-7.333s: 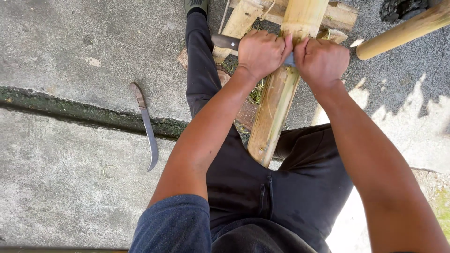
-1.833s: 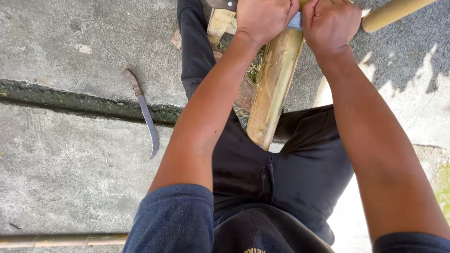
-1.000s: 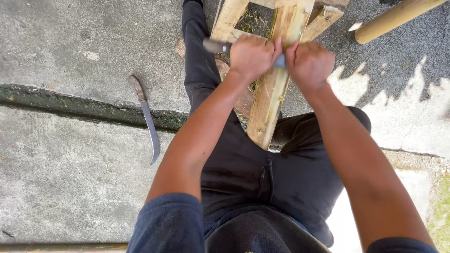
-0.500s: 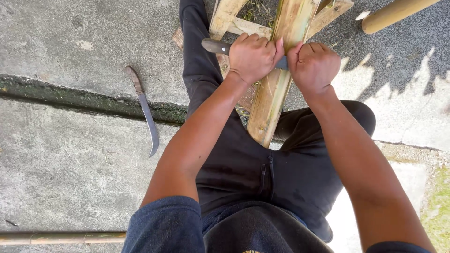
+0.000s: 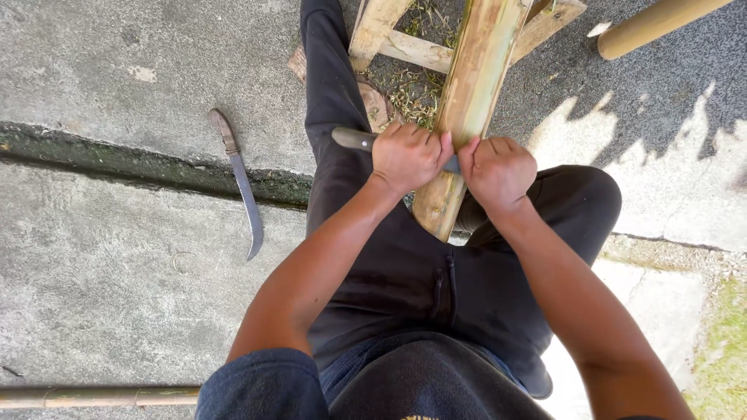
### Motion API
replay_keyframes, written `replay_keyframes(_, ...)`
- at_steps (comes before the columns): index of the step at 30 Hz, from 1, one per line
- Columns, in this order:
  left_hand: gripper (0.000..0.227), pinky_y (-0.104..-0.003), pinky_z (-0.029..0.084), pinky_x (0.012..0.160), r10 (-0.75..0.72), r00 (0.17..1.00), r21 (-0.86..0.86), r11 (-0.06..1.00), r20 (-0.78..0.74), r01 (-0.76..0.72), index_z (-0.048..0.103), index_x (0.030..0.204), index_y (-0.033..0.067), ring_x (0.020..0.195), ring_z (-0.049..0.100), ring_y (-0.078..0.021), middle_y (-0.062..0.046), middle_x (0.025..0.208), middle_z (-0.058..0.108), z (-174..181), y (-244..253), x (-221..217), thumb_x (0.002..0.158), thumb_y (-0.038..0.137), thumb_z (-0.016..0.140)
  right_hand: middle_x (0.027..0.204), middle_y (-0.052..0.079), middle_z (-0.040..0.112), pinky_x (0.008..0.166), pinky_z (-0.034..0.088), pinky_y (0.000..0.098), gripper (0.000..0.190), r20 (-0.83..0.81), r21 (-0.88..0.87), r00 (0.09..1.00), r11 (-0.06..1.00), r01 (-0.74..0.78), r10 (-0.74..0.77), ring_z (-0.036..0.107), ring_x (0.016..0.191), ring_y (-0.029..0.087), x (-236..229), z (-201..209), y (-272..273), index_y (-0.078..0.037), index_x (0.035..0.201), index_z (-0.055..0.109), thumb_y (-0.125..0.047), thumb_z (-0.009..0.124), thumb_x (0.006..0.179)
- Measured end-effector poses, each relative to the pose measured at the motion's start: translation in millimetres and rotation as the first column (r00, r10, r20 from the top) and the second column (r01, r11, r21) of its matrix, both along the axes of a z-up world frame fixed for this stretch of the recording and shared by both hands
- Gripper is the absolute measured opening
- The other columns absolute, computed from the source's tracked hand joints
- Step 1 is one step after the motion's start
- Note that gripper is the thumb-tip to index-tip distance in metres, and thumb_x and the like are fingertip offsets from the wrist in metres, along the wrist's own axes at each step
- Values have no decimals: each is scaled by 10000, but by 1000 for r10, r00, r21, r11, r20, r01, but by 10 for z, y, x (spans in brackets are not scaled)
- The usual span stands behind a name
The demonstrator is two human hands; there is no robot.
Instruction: Shaping a bamboo pole using a knife to shave the surface.
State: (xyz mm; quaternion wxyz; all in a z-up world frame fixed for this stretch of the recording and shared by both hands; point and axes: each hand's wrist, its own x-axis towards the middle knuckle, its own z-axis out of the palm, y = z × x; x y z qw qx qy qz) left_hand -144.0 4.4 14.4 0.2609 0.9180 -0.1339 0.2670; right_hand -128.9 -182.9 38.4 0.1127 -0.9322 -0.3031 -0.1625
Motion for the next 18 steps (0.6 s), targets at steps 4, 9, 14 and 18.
replay_keyframes(4, 382, -363, 409, 550, -13, 999, -12, 1000, -47, 12, 558, 565, 151, 536, 530, -199, -8, 558, 534, 56, 2, -309, 903, 227, 717, 632, 81, 555, 499, 444, 406, 342, -41, -10, 999, 1000, 8, -9, 565, 556, 272, -303, 78, 26, -99, 641, 522, -70, 720, 918)
replay_keyframes(9, 391, -364, 415, 552, -41, 993, -19, 999, -113, 39, 542, 555, 150, 546, 543, -200, -10, 565, 540, 19, 33, -731, 894, 212, 725, 626, 77, 540, 508, 451, 414, 334, -121, 50, 993, 999, 14, -8, 568, 559, 271, -675, 111, 87, -98, 638, 512, -71, 719, 898)
replay_keyframes(14, 411, -376, 434, 541, 18, 994, -10, 1000, -107, -19, 561, 539, 150, 533, 561, -217, -15, 549, 549, 14, -10, -403, 912, 217, 721, 630, 88, 543, 500, 437, 421, 333, -113, 75, 993, 997, -8, 17, 569, 558, 292, -329, 100, 30, -89, 643, 520, -75, 733, 898)
replay_keyframes(18, 409, -372, 464, 553, 31, 999, 7, 999, -18, -31, 591, 544, 160, 517, 579, -216, -18, 541, 580, -69, -65, 438, 933, 244, 685, 636, 92, 553, 500, 432, 414, 340, -48, 35, 999, 999, 20, -19, 557, 543, 283, 481, -61, -87, -94, 662, 538, -134, 702, 958)
